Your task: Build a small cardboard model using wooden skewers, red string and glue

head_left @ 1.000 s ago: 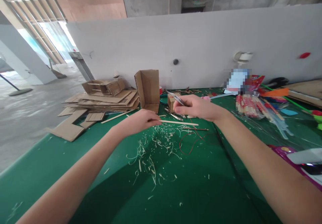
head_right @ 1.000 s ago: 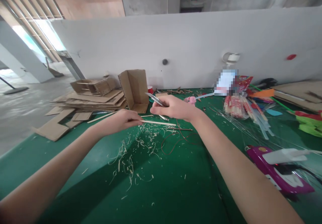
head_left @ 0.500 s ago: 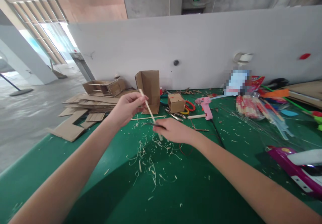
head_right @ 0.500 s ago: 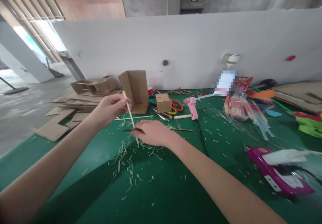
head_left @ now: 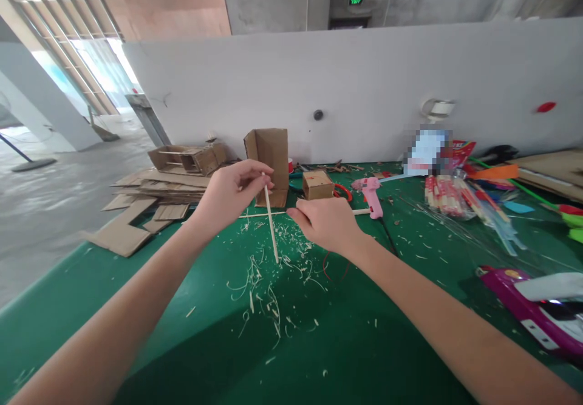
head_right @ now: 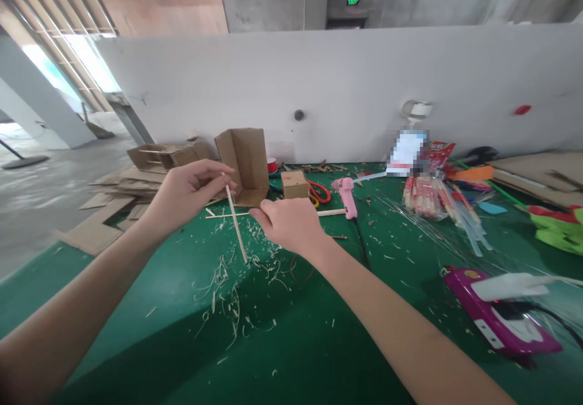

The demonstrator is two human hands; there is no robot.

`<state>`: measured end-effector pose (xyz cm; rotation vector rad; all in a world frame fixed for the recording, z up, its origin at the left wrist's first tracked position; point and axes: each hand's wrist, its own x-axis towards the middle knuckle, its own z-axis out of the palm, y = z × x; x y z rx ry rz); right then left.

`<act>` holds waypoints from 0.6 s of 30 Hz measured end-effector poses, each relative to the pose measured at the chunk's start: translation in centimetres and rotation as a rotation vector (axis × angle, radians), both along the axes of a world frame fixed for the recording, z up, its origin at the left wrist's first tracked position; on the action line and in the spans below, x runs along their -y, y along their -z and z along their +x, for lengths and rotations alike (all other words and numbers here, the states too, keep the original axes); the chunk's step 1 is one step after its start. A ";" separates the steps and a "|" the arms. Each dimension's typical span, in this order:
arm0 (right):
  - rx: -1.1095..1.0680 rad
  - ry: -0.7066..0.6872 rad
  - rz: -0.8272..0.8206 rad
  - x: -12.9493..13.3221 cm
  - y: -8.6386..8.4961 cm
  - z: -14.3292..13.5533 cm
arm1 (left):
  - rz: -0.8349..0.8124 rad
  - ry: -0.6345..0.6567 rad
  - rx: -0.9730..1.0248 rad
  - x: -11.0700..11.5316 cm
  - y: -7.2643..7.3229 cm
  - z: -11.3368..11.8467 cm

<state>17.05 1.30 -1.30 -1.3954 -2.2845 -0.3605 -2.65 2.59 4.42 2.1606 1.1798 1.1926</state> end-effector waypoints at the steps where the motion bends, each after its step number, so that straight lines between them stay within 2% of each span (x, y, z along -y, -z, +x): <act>1: 0.018 -0.008 0.004 0.2 -0.2 -0.1 | -0.011 -0.005 0.019 0.2 -0.1 0.3; 4: 0.038 0.009 0.054 0.3 -1.3 0.0 | -0.022 0.029 0.047 0.5 -0.4 1.4; 8: 0.106 0.072 0.146 -0.1 -3.2 0.7 | 0.028 0.075 -0.019 -0.1 -0.6 2.6; 12: 0.142 0.091 0.130 -0.2 -4.3 1.1 | 0.031 0.105 -0.045 -0.6 -0.7 3.0; 15: 0.114 0.106 0.103 0.0 -4.0 0.9 | 0.043 0.098 -0.064 -0.4 -0.7 2.9; 18: 0.125 0.106 0.054 0.3 -2.0 0.5 | 0.046 0.093 -0.072 -0.1 -0.7 2.8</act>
